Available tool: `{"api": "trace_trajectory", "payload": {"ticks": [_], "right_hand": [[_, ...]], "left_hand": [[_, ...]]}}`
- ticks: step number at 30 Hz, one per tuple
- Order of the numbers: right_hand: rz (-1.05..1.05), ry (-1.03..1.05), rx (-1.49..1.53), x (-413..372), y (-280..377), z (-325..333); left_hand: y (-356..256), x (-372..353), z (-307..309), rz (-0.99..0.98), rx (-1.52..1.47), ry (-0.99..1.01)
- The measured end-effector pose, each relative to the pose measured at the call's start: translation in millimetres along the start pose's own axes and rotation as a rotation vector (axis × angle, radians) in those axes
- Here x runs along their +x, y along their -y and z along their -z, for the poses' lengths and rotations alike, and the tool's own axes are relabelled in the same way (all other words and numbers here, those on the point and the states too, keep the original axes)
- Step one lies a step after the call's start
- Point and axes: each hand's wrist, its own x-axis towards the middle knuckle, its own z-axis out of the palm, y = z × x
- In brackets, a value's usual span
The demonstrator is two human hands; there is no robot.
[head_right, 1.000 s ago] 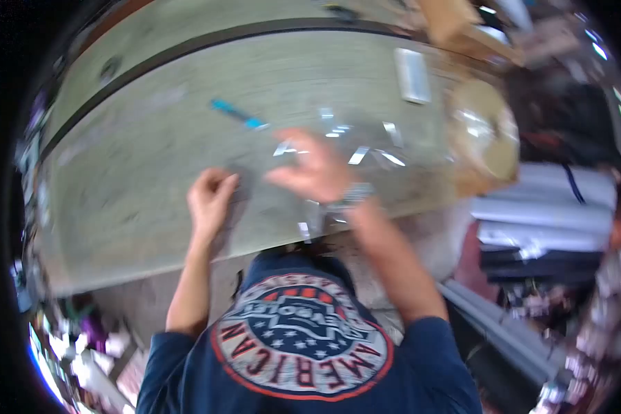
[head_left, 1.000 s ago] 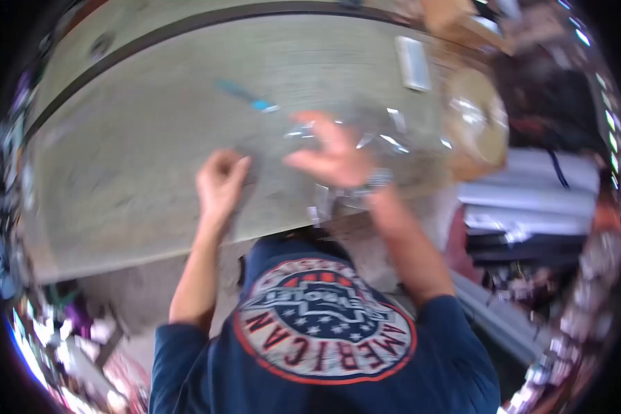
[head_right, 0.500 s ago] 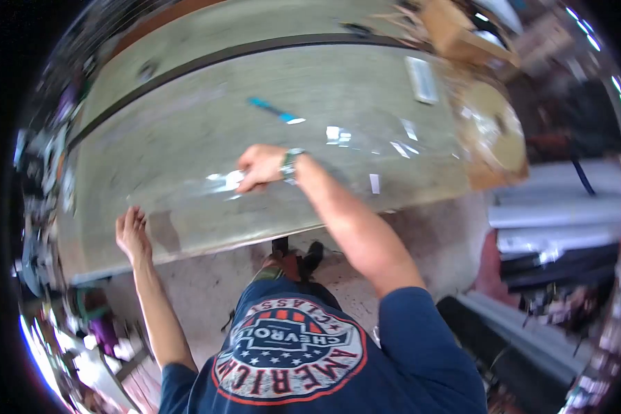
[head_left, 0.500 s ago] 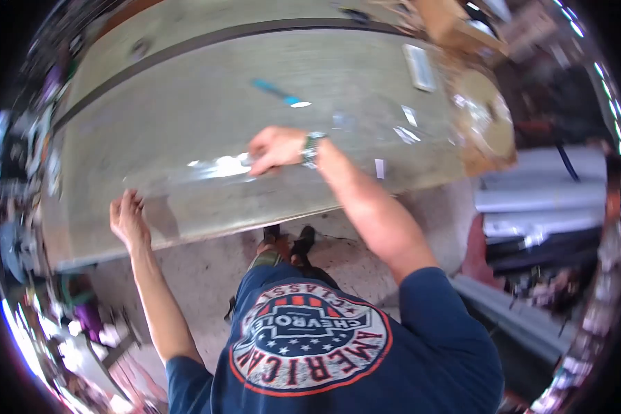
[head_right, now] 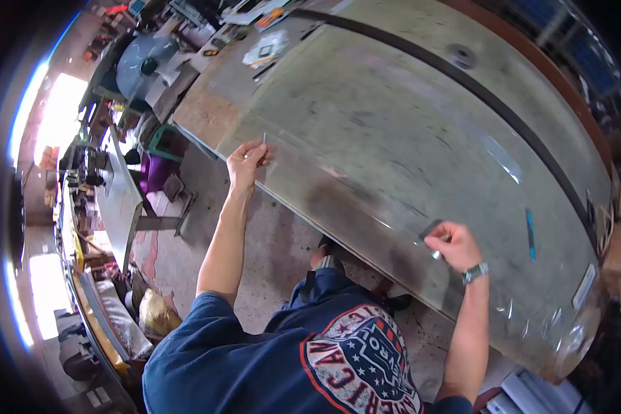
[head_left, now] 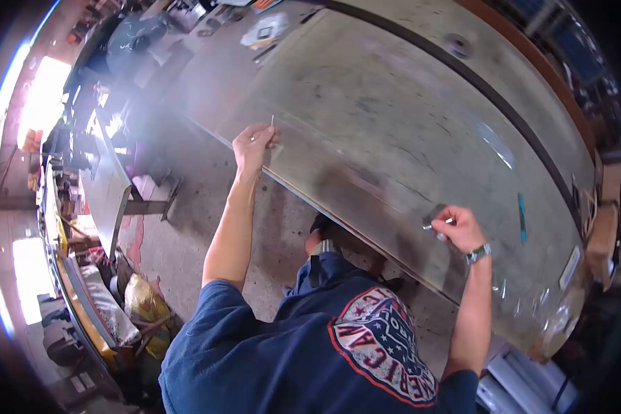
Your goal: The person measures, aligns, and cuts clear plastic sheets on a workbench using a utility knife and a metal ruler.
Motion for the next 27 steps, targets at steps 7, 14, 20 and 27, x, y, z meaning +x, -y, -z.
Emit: {"api": "trace_trajectory", "payload": {"ticks": [7,14,20,27], "right_hand": [[-0.086,0.008,-0.006,61.0,40.5,-99.3],[-0.186,-0.016,-0.027,68.9,33.9,-128.7],[-0.297,-0.024,-0.06,66.8,37.4,-126.9],[-0.34,-0.072,-0.071,49.4,34.0,-123.5]], "left_hand": [[14.4,96.9,87.8,-0.132,0.606,-0.258],[30.4,107.1,117.8,-0.143,0.693,-0.306],[30.1,108.7,126.7,-0.182,0.645,-0.253],[24.0,102.2,120.5,-0.221,0.632,-0.251]]}}
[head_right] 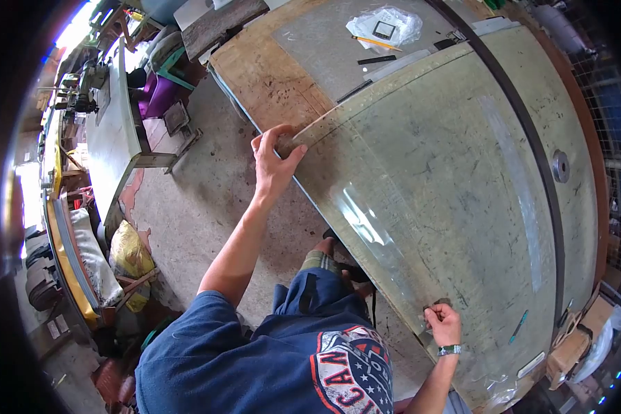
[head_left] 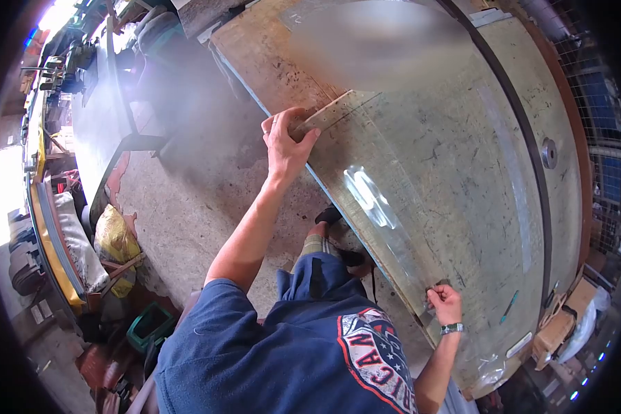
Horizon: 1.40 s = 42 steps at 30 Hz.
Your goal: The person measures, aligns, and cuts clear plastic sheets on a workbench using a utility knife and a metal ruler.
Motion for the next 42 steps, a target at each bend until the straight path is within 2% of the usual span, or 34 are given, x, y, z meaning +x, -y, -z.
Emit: {"api": "trace_trajectory", "payload": {"ticks": [7,25,27,29,30,31,32,33,34,35,36,39,42], "right_hand": [[-0.036,-0.011,0.035,-6.5,-18.8,3.3],[-0.017,0.01,0.029,-8.1,-30.7,13.3],[0.013,0.019,0.002,-6.6,-48.7,13.3],[0.06,-0.041,-0.192,-15.6,-38.2,16.3],[0.067,-0.037,-0.194,-15.9,-49.6,21.1],[0.128,-0.085,-0.317,-19.0,-55.6,29.2],[0.122,-0.096,-0.306,-26.1,-68.1,37.8],[0.054,-0.097,-0.133,-34.0,-87.0,44.0],[-0.049,-0.12,-0.109,-43.1,-88.3,52.4],[-0.077,-0.165,-0.212,-48.8,-99.2,59.7],[-0.091,-0.191,-0.187,-56.3,-109.5,65.8],[-0.082,-0.238,-0.067,-61.7,-132.0,76.7],[-0.094,-0.245,-0.047,-61.4,-142.7,73.4]], "left_hand": [[5.8,-5.7,-0.8,-0.073,0.025,0.011],[0.1,-6.3,-1.8,-0.051,0.031,0.003],[11.1,-5.8,-4.4,-0.183,0.078,-0.038],[11.3,-6.3,-4.1,-0.203,0.164,-0.062],[17.6,2.9,-2.0,-0.264,0.156,-0.004],[25.8,6.3,-4.1,-0.449,0.151,-0.055],[38.0,8.2,-8.8,-0.316,0.011,0.0],[38.3,6.3,-10.8,-0.255,0.135,-0.013],[36.5,4.4,-12.6,-0.192,0.098,-0.004],[41.8,4.5,-15.3,-0.145,0.005,0.011],[42.6,4.7,-16.0,-0.098,-0.118,0.045],[23.5,1.0,-12.2,-0.094,-0.011,0.049],[41.2,8.4,-9.0,-0.081,0.041,0.058]]}}
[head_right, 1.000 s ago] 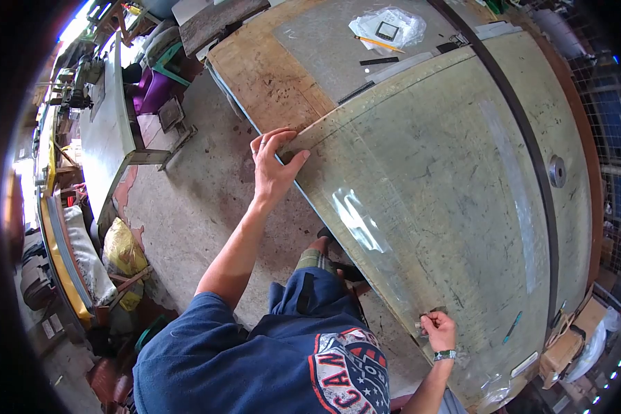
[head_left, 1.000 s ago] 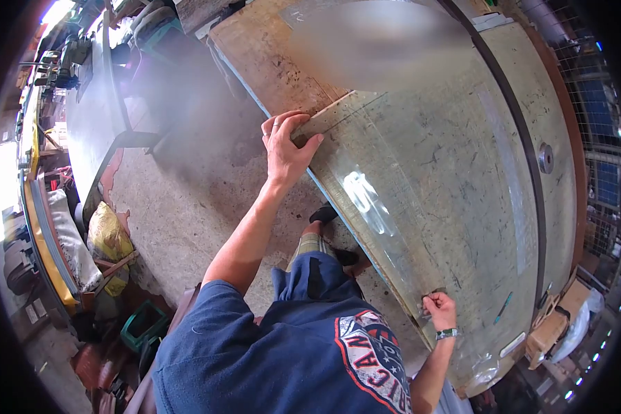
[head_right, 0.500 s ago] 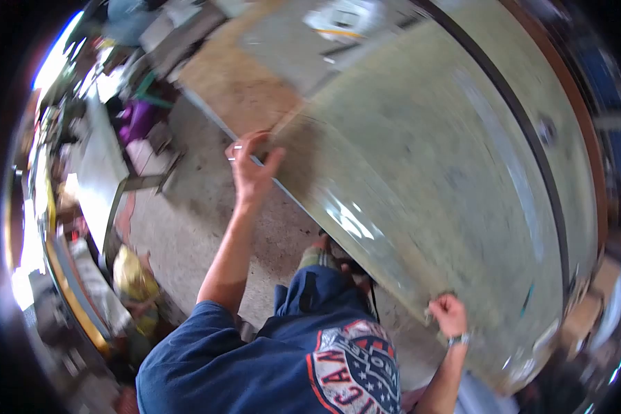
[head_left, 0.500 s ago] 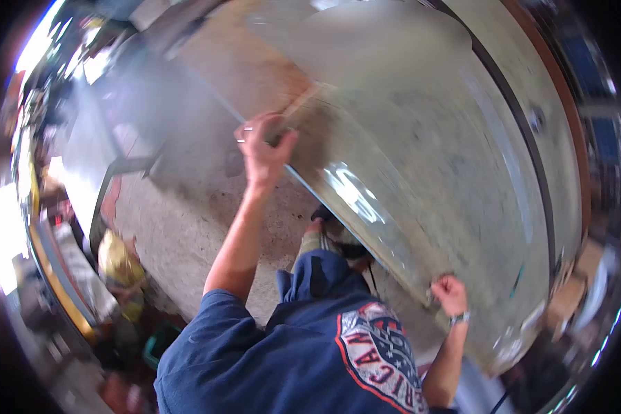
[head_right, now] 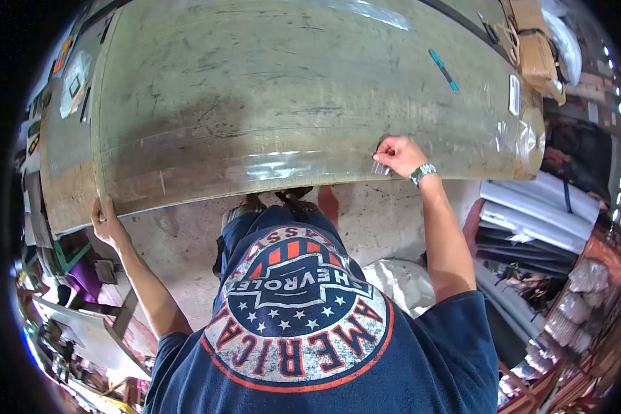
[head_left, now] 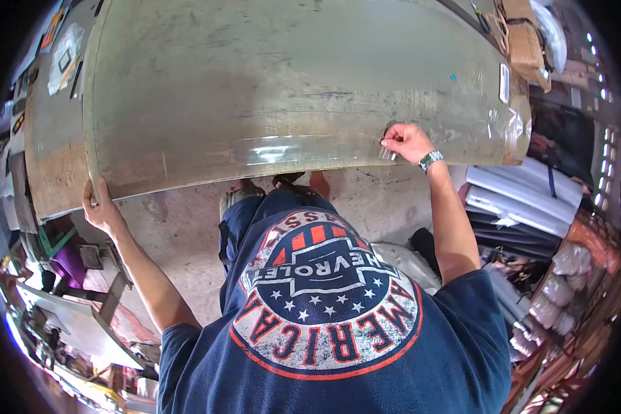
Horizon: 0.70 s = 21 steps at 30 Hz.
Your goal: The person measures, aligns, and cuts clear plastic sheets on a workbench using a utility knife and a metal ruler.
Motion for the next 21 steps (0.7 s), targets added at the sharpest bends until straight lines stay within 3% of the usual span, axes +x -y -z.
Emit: {"api": "trace_trajectory", "payload": {"ticks": [3,18,21], "right_hand": [[0.016,-0.046,-0.063,-6.9,4.8,3.7],[0.052,-0.184,-0.177,-12.5,3.3,3.4],[0.122,-0.324,-0.389,-17.9,7.1,-2.8]], "left_hand": [[13.7,2.8,-5.3,0.013,-0.132,0.023],[14.8,8.4,-2.5,0.04,-0.147,0.081],[19.2,9.9,-4.6,0.019,-0.168,0.09]]}}
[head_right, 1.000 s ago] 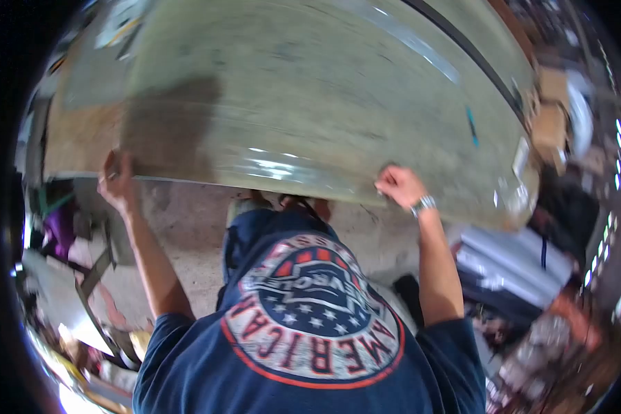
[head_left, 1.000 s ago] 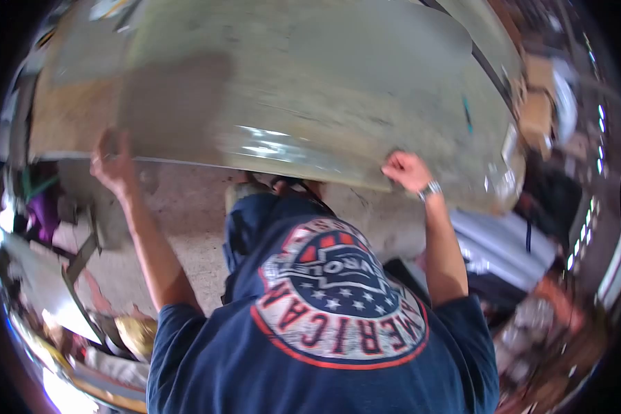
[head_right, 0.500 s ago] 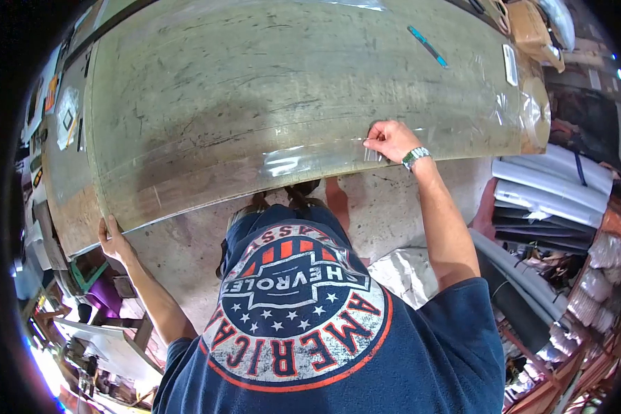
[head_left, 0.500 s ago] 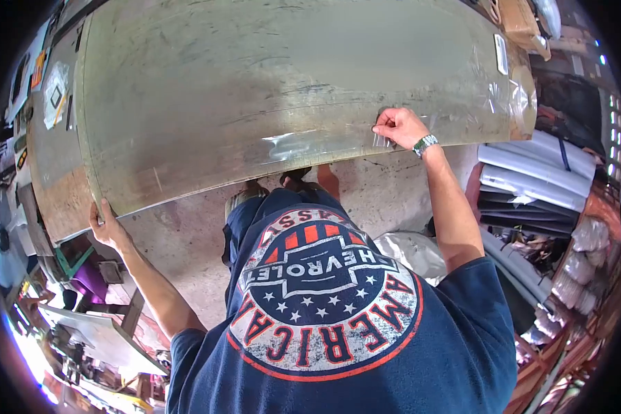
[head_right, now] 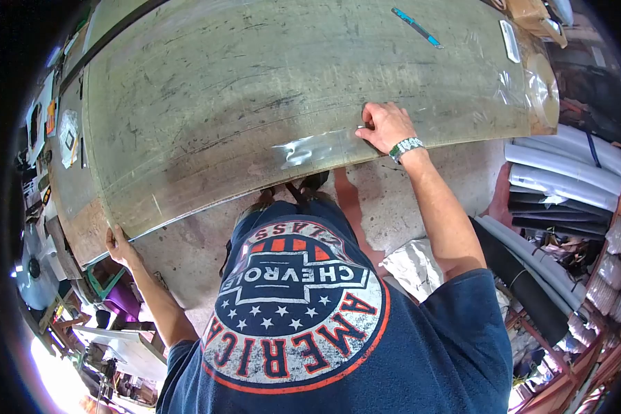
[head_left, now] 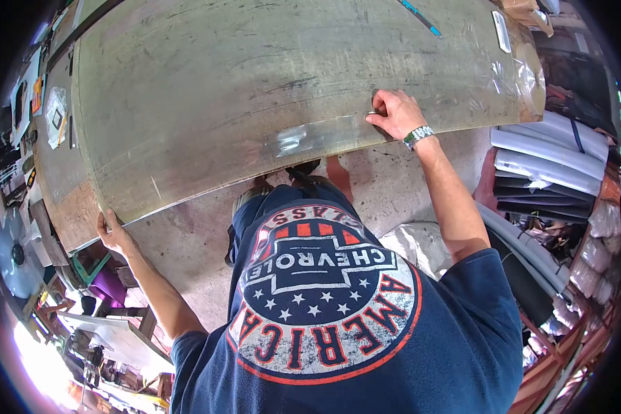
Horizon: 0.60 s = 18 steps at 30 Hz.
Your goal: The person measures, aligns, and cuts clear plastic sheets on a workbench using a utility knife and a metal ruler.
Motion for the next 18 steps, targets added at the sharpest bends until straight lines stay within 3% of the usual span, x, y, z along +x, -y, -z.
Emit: {"api": "trace_trajectory", "payload": {"ticks": [7,9,10,12,13,15,17,18], "right_hand": [[-0.05,-0.006,-0.033,1.7,2.8,0.2],[-0.062,-0.002,-0.028,1.3,3.7,0.7],[-0.074,-0.005,-0.023,0.8,4.6,1.2],[-0.094,-0.005,-0.017,-0.6,6.5,1.8],[-0.084,-0.016,0.004,-2.6,3.6,-0.7],[-0.052,-0.056,0.049,0.1,-4.0,-6.0],[-0.071,-0.061,0.07,0.5,-3.6,-8.0],[-0.076,-0.074,0.084,-0.9,-5.1,-8.8]], "left_hand": [[-11.1,11.2,2.1,-0.026,0.224,0.005],[-58.2,-8.4,-9.9,-0.133,0.704,-0.251],[-78.1,-9.4,-21.0,-0.176,0.765,-0.351],[-104.8,-6.6,-60.4,-0.562,0.387,-0.19],[-171.1,-45.4,-91.4,-0.518,0.342,0.057],[-254.0,-110.9,-150.3,-0.806,0.363,0.517],[-295.3,-173.4,-206.3,-1.035,-0.127,0.982],[-305.7,-202.0,-229.8,-1.15,-0.142,1.129]]}}
